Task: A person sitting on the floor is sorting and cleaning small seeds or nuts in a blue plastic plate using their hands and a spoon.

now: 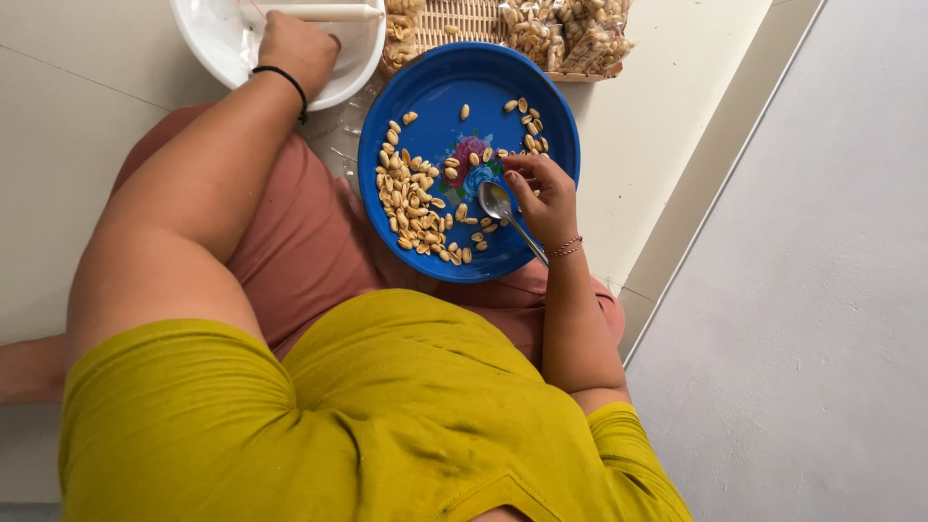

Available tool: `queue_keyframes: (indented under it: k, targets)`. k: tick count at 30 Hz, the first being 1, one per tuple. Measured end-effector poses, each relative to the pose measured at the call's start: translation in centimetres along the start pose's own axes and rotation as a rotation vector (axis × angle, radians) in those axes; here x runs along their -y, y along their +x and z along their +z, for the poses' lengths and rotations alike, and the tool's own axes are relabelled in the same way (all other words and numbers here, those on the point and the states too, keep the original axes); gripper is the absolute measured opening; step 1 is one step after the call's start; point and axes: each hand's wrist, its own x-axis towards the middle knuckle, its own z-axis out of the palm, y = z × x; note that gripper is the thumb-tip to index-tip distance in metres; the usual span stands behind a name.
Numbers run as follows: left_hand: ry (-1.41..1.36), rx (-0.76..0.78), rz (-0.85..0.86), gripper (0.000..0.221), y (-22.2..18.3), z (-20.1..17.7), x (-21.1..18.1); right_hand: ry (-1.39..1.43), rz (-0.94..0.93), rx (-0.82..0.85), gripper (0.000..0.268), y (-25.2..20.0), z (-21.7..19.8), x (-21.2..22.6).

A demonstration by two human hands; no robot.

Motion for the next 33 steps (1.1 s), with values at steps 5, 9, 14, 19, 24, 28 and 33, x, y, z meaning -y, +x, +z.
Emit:
queue_keyframes:
  k: [5, 9, 14, 19, 24, 28, 33]
  targets:
    - [-0.104, 0.02, 0.028, 0.025, -0.9, -0.6, -0.9, -0.03, -0.019, 0.022, 0.017, -0.1, -0.1, 0.3]
    - [-0.562, -0.059, -0.05, 0.017, -2.5, -3.9, 0.5, -0.031, -0.041, 0.025, 0.017, -0.4, -0.3, 0.6]
    - [-0.957, -0.082, -0.081, 0.021, -4.6, -4.2, 5.4, -0.05, -0.041, 0.024, 0.018, -0.5, -0.3, 0.8]
    - [-1.161, -0.117, -0.141, 0.004, -7.3, -5.7, 8.7, -0.031, -0.039, 0.023, 0.017, -0.6, -0.3, 1.0]
    - [-1.171, -0.076, -0.198, 0.018, -8.1, -6.9, 9.1, -0.049, -0.041, 0.026, 0.017, -0.6, -0.1, 0.8]
    - [-1.085, -0.03, -0.195, 0.015, -8.1, -6.4, 8.7, -0.066, -0.037, 0.031, 0.017, -0.6, -0.1, 0.8]
    - [-1.151, -0.053, -0.142, 0.013, -7.9, -6.2, 9.1, -0.054, -0.037, 0.031, 0.017, -0.5, -0.1, 0.8]
